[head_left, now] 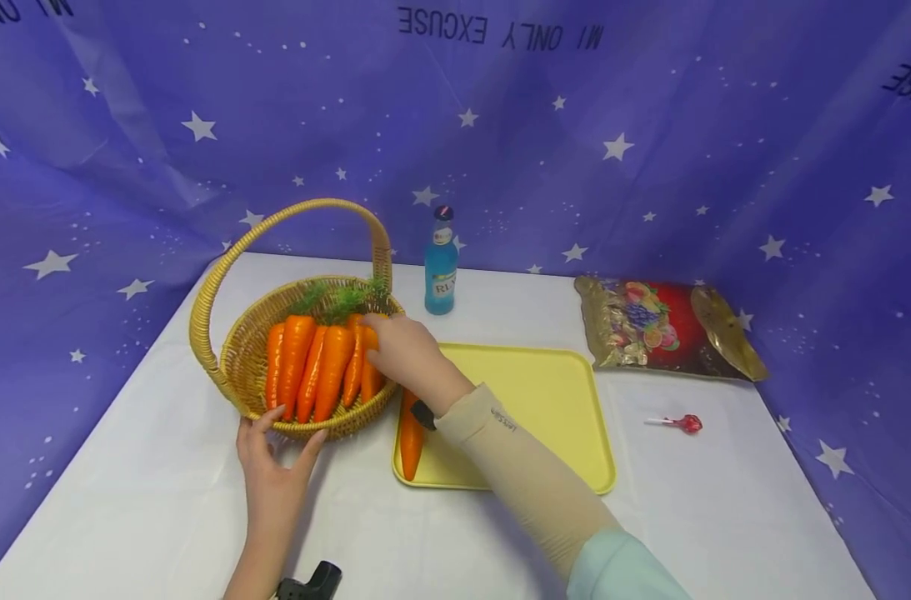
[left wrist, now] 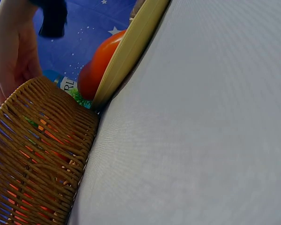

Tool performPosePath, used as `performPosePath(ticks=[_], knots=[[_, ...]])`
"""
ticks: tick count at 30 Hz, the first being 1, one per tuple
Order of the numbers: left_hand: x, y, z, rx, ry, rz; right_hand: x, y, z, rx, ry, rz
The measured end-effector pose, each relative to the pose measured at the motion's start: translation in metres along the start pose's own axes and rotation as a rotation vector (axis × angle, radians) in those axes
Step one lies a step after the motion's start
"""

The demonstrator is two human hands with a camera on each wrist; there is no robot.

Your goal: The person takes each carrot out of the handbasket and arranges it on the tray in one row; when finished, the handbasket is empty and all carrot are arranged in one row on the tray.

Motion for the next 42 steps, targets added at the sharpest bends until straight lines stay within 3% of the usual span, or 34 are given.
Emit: performPosePath(ticks=[3, 8, 14, 26, 31, 42], knots=[[0.001, 0.0, 0.0, 0.002, 0.001, -0.004, 0.011, -0.004, -0.01, 0.004, -0.019, 0.101], [0.001, 0.0, 0.0, 0.014, 0.006, -0.01, 0.027, -0.006, -0.02, 0.016, -0.048, 0.163], [0.0, 0.001, -0.001, 0.018, 0.004, -0.005, 0.041, -0.008, -0.026, 0.038, -0.093, 0.179], [0.0, 0.003, 0.0, 0.011, -0.002, -0.01, 0.048, -0.007, -0.033, 0.06, -0.055, 0.177], [0.0, 0.004, 0.0, 0.009, -0.004, -0.009, 0.041, -0.006, -0.034, 0.055, 0.005, 0.063], [-0.001, 0.003, 0.0, 0.021, 0.002, -0.017, 0.013, 0.004, -0.018, 0.066, 0.086, -0.326]])
Point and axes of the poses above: each hand's wrist, its own z-axis away from the middle knuckle, its own x-axis out of the palm, y = z × x, the point moved 9 cm from there along -z, towards the middle knuckle, and after that the axes turned 6 degrees about y, right-handed, at the moved point
